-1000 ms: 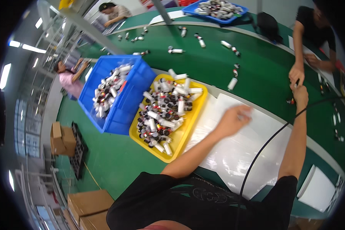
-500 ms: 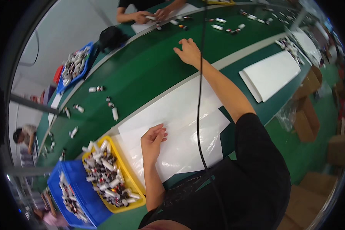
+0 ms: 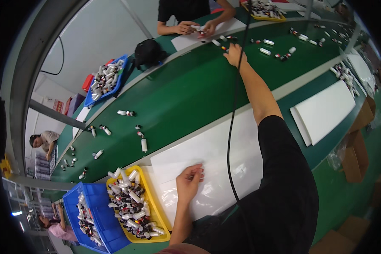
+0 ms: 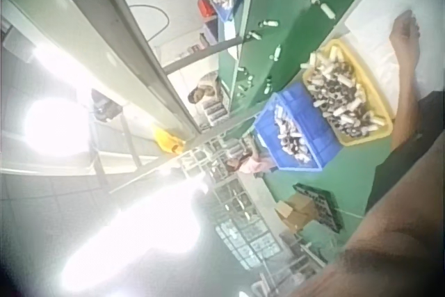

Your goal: The person assembles small plastic components by hand, taking assembly parts from storage bins and putting them together to form markers or valves.

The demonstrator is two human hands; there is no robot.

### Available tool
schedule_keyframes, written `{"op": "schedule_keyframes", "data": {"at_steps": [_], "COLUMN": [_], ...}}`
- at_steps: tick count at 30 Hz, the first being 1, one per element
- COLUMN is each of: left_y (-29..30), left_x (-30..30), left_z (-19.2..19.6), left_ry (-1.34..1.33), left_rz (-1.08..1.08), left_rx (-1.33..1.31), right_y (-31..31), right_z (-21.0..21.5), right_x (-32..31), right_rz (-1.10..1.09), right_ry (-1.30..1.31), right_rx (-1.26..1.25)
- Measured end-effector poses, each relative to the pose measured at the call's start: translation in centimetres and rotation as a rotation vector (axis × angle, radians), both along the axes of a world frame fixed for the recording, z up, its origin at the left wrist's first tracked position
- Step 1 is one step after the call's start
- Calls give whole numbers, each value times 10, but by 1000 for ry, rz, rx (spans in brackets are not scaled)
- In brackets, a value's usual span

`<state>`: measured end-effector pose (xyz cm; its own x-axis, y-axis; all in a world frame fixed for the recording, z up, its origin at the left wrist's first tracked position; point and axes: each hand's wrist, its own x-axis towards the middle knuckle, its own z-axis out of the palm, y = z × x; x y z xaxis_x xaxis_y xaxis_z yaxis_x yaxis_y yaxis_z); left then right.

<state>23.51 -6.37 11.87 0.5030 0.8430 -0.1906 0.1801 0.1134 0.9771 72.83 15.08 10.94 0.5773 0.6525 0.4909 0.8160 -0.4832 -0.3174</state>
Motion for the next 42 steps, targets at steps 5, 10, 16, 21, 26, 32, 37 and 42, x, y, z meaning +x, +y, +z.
{"op": "schedule_keyframes", "data": {"at_steps": [5,10,16,21,26,32,37,42], "left_y": [-3,2,21,24,7,0,0,2], "left_x": [-5,3,10,11,3,-7,-6,-6], "left_z": [7,23,60,79,62,38,47,47], "left_ry": [3,37,-26,-281,-593,-955,-940,-1033], "left_rz": [63,100,128,-125,57,259,394,379], "left_rx": [-18,247,570,-41,-300,-514,-473,-393], "right_y": [-4,-73,-155,-190,-213,-258,-260,-257], "right_z": [25,94,150,150,117,73,63,50], "right_x": [-44,-102,-208,-269,-316,-365,-372,-381], "right_rz": [147,606,1035,1251,1091,982,869,822], "right_ry": [49,301,1037,1206,1276,1179,745,672], "right_rx": [-84,-72,-399,-480,26,187,363,427]}}
